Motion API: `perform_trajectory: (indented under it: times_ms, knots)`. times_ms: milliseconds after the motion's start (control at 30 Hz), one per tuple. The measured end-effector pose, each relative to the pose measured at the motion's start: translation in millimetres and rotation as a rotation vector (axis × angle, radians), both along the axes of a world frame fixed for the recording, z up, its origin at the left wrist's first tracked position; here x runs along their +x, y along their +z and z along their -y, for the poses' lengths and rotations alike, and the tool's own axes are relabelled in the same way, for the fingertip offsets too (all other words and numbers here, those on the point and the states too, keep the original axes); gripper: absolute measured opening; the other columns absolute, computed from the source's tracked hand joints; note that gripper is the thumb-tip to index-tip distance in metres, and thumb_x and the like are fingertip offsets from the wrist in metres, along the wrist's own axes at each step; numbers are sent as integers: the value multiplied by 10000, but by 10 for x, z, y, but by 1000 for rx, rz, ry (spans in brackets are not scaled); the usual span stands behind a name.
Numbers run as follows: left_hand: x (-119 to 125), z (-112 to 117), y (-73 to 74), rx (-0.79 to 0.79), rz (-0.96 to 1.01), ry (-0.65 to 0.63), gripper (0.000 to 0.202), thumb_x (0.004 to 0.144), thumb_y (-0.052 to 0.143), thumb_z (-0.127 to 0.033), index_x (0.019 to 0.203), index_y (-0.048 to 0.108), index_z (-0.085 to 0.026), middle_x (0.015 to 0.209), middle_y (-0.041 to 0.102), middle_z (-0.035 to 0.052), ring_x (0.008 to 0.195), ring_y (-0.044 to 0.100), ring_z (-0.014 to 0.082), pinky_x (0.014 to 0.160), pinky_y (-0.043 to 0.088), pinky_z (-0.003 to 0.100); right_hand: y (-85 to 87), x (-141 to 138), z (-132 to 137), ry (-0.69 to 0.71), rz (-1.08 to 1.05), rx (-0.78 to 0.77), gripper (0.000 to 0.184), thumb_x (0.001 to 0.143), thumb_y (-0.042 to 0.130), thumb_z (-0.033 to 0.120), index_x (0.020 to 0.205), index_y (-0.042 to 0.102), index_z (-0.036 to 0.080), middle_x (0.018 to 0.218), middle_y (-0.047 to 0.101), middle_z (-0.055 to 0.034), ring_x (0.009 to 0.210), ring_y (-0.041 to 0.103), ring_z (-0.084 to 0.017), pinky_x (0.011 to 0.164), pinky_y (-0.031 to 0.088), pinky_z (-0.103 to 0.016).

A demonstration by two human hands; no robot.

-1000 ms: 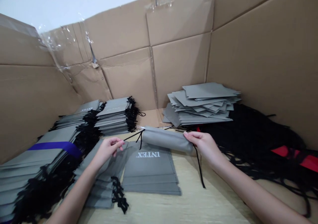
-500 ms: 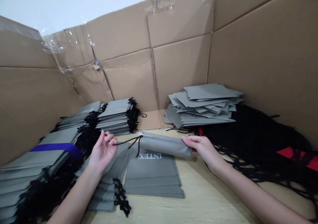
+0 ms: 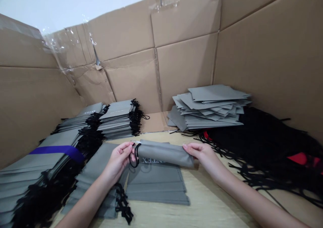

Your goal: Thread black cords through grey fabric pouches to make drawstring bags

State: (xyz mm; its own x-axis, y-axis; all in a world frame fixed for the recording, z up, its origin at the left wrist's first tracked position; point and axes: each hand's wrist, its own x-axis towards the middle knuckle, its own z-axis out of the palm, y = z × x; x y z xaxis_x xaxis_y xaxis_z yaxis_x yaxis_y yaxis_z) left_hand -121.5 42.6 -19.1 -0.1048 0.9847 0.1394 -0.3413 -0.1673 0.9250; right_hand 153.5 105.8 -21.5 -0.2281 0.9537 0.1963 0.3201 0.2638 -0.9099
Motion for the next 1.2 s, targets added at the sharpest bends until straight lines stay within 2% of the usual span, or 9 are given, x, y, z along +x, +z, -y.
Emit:
perform_trajectory:
  times_ms: [167,333,467,633,767,900,1067,1200]
  knots:
    - [8,51,53,-1,-10,72,299,660,715,-353,784,573,-121,658,616,4,485,569,86,489,437,193,5,1,2,-12,49,72,437,677,579,602,597,675,184,648,649,-27,652,574,-213,585,418,-275]
    - [27,72,71,24,-33,189,271,696,678,-369,729,539,-139,698,639,-3,423,541,60,425,397,170,38,-36,68,-100,49,170,401,621,626,608,640,719,219,740,711,-59,737,626,-271,671,486,-323]
    - [29,59,51,69,-125,255,285,716,645,-400,719,507,-151,682,668,10,373,519,64,416,406,188,14,-33,137,-94,55,297,309,666,628,536,721,739,253,841,722,-54,799,642,-281,746,502,-355]
    - [35,68,38,137,-252,337,257,761,596,-398,752,482,-167,695,674,12,374,526,70,414,395,184,17,-39,205,-68,97,410,270,720,597,492,758,739,265,859,722,-42,792,652,-266,723,509,-344]
    - [34,84,22,154,-331,438,228,783,572,-371,724,463,-179,640,637,-6,392,527,81,438,414,198,52,-70,244,-70,99,394,265,717,604,480,737,735,251,841,723,-46,772,653,-258,721,507,-334]
    - [-19,86,-12,230,-618,521,188,825,511,-339,709,447,-206,569,573,-19,461,552,114,478,442,214,63,-88,272,-62,121,364,258,718,606,472,720,735,248,825,722,-45,763,650,-255,716,507,-326]
    - [-120,88,-32,290,-826,591,149,818,518,-311,709,484,-216,668,637,21,505,579,131,498,443,222,54,-90,270,-58,118,321,295,712,600,499,718,735,237,833,722,-50,786,647,-263,704,508,-312]
    - [-196,84,-43,378,-967,680,118,785,558,-289,703,547,-206,672,662,34,566,605,155,562,436,241,84,-102,268,-48,122,289,354,712,579,540,708,728,219,801,721,-49,761,646,-257,671,505,-301]
